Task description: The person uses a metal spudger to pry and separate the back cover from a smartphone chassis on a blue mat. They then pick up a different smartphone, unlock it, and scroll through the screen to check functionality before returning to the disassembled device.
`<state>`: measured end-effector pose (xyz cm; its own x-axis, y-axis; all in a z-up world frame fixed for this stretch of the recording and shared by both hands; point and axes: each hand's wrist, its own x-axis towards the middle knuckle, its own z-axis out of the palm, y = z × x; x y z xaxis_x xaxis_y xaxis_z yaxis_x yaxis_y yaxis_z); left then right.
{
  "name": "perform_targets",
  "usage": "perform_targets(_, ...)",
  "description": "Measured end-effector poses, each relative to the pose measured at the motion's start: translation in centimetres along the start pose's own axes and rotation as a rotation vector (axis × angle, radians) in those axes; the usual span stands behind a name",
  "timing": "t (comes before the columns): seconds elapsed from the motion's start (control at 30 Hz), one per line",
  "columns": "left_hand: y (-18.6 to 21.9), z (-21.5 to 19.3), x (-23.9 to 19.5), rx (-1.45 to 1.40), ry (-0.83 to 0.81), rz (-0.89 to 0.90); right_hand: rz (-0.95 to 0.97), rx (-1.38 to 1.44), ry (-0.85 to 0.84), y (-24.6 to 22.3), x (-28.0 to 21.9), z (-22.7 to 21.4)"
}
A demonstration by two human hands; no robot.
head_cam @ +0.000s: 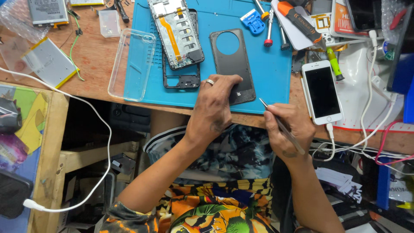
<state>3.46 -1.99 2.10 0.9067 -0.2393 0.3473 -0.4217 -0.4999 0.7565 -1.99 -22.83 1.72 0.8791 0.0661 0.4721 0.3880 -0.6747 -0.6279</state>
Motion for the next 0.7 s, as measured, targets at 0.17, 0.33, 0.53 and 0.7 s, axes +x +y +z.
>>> perform_targets(0.17, 0.0, 0.5, -0.1, 0.134, 0.000, 0.042, 0.033, 0.065, 0.003, -0.5, 0.2, 1.0)
perform_targets(0.33, -0.2, 1.1, -0.2, 0.270, -0.086, 0.055, -0.032, 0.025, -0.016, -0.1, 0.1, 1.1)
perform_targets(0.53, -0.1, 1.2, -0.2, 0.335, -0.160, 0.032, -0.096, -0.029, -0.018, 0.2, 0.1, 1.1)
perform_targets(0.7, 0.0, 1.0, 0.0, 0.312, -0.139, 0.027, -0.034, -0.005, -0.002, 0.2, 0.1, 1.3)
